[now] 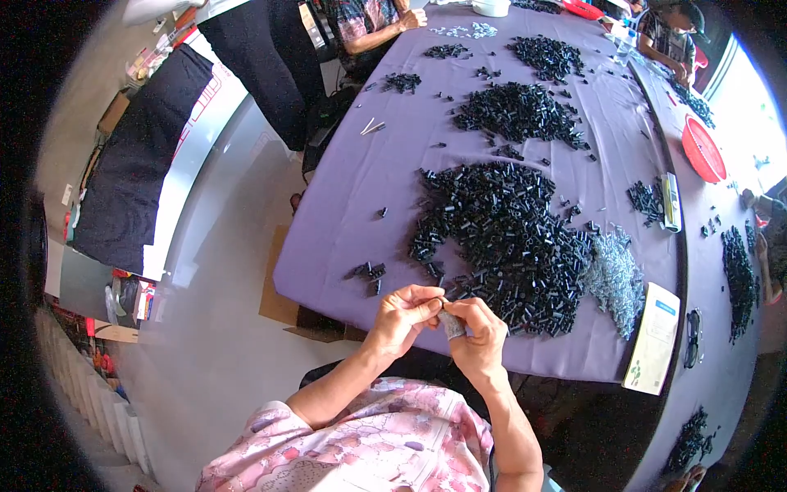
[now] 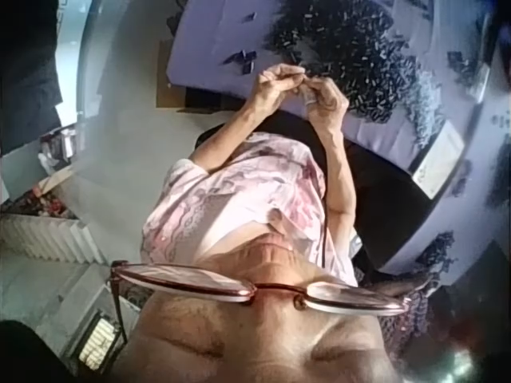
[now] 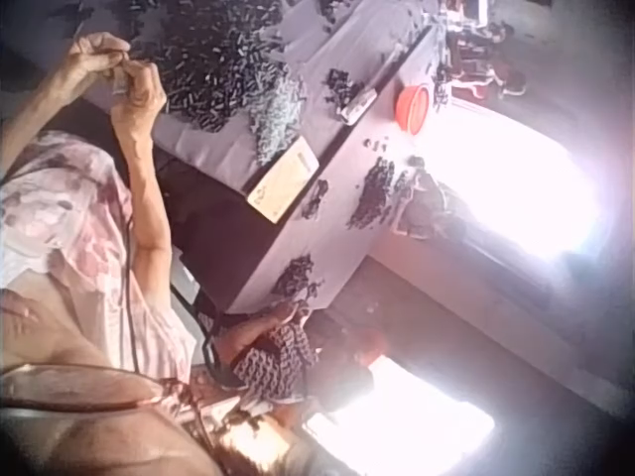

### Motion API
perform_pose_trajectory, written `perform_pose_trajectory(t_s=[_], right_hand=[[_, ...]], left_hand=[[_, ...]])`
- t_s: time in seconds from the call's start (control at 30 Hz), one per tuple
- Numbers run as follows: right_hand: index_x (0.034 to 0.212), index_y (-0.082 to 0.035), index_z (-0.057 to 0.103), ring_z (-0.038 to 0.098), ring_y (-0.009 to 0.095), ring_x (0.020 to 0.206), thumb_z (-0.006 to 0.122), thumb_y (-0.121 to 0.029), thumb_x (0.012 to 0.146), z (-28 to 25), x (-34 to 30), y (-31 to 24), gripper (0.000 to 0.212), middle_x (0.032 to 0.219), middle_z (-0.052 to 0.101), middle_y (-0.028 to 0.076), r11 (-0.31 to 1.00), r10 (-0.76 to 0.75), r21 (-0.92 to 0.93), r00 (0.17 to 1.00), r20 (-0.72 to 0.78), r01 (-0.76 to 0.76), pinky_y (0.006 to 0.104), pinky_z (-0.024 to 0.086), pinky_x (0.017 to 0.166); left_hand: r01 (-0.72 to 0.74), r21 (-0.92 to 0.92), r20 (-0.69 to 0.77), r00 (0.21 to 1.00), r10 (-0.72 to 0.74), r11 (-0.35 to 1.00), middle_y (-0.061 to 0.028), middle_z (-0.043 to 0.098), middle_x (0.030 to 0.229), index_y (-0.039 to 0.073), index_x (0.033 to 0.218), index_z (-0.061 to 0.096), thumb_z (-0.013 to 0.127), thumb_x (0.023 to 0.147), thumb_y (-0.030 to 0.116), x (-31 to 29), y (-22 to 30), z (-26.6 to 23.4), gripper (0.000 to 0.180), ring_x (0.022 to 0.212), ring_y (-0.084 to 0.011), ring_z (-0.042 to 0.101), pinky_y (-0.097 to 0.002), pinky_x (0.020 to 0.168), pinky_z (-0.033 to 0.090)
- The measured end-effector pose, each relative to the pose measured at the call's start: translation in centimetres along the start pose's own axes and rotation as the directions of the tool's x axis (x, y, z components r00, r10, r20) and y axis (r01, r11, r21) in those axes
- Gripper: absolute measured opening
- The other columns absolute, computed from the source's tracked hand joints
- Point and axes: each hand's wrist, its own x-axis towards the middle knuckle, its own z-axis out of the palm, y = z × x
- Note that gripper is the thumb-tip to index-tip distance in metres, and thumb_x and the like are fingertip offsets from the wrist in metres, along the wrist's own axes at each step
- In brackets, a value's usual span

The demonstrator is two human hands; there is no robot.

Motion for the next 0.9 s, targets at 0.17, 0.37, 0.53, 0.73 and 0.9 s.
perform_pose_trajectory(t_s=[0.17, 0.37, 0.53, 0.73, 0.9], right_hand=[[0.09, -0.001, 0.064, 0.066, 0.018, 0.073, 0.061, 0.016, 0.066, 0.2, 0.4, 1.4, 0.03, 0.081, 0.066, 0.009, 0.999, 0.011, 0.045, 0.999, -0.048, -0.009, 0.0261, 0.052, 0.066], [0.087, -0.001, 0.063, 0.064, 0.014, 0.071, 0.066, 0.013, 0.068, 0.1, 0.9, 1.0, 0.023, 0.079, 0.064, 0.007, 0.996, 0.024, 0.084, 0.997, -0.072, -0.018, 0.0235, 0.05, 0.065], [0.086, -0.002, 0.062, 0.063, 0.014, 0.069, 0.066, 0.013, 0.068, 0.1, 0.6, 1.5, 0.023, 0.078, 0.064, 0.007, 0.994, 0.03, 0.11, 0.998, -0.059, -0.023, 0.0241, 0.049, 0.063], [0.083, -0.001, 0.062, 0.063, 0.015, 0.069, 0.064, 0.014, 0.066, 0.4, 0.4, 2.3, 0.024, 0.077, 0.063, 0.007, 0.992, 0.023, 0.123, 0.998, -0.055, -0.016, 0.0244, 0.049, 0.063], [0.083, -0.002, 0.061, 0.062, 0.014, 0.067, 0.064, 0.015, 0.066, 0.7, 0.4, 2.5, 0.024, 0.076, 0.063, 0.007, 0.99, 0.015, 0.144, 0.998, -0.063, -0.006, 0.0242, 0.048, 0.061]], left_hand=[[-0.003, 0.002, -0.004, 1.0, 0.003, 1.0, -0.0083, 0.068, 0.09, 0.001, 0.107, 0.065, 0.059, 0.088, 0.004, 0.3, 1.3, 1.3, 0.02, 0.069, -0.0133, 0.061, -0.0278, 0.064, 0.053], [-0.039, 0.09, 0.032, 0.999, 0.036, 0.995, -0.0058, 0.067, 0.088, 0.001, 0.109, 0.064, 0.058, 0.09, 0.006, 0.4, 2.2, 1.7, 0.021, 0.067, -0.0112, 0.059, -0.0262, 0.063, 0.05], [-0.07, 0.071, 0.017, 0.997, 0.069, 0.995, -0.0044, 0.065, 0.083, 0.002, 0.104, 0.063, 0.059, 0.09, 0.006, 0.5, 2.1, 2.1, 0.015, 0.065, -0.0108, 0.058, -0.0254, 0.06, 0.05], [-0.061, 0.101, 0.037, 0.998, 0.058, 0.993, -0.0048, 0.065, 0.083, 0.004, 0.104, 0.061, 0.059, 0.089, 0.005, 0.4, 2.0, 1.8, 0.015, 0.064, -0.0103, 0.058, -0.0242, 0.058, 0.049], [-0.059, 0.117, 0.046, 0.998, 0.054, 0.991, -0.005, 0.065, 0.083, 0.004, 0.102, 0.061, 0.061, 0.088, 0.003, 0.6, 2.1, 1.8, 0.014, 0.063, -0.0098, 0.057, -0.0221, 0.056, 0.048]])
